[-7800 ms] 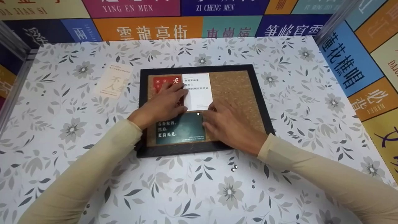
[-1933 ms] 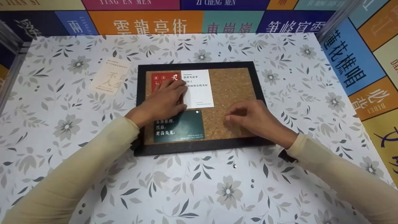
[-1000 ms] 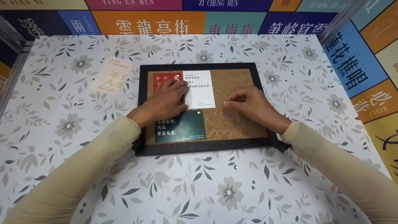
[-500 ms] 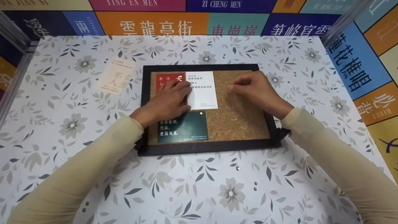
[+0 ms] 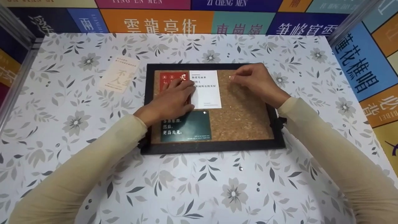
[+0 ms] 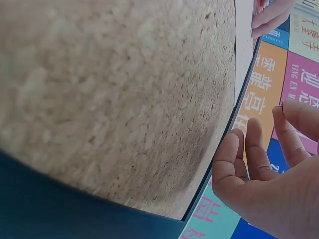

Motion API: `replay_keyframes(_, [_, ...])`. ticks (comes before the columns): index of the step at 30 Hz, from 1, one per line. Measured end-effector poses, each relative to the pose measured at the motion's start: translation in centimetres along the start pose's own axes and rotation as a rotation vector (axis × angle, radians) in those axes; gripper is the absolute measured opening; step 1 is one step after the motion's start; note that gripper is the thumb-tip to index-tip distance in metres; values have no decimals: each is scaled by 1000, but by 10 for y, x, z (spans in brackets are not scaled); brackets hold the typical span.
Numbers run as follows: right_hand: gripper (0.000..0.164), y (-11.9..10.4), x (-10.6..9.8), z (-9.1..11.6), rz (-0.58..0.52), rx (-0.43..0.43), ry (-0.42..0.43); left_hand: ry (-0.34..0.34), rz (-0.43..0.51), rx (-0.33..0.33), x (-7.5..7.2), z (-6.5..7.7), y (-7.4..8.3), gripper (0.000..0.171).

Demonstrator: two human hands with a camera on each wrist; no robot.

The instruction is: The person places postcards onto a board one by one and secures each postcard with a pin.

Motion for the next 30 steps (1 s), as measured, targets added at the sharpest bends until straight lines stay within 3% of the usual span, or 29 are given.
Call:
replay_keyframes(13, [15, 9, 3, -16, -123, 71, -47, -7, -1, 0, 0, -1, 0, 69])
replay_keyframes(22, [24, 10, 10, -24, -103, 132, -74, -16, 6, -3, 1, -1, -1, 67])
replay_keyframes(30, [22, 9, 16, -33, -102, 129, -77, -9, 1, -4, 1, -1, -2, 67])
Point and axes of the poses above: each hand's wrist, its own z-axis away from the middle knuckle, its own x-axis out of the palm, y = z × x, the point moved 5 cm from there along -z, towards the middle knuckle, and after that the axes turned 1 degree about -z, right-handed, at the moved point
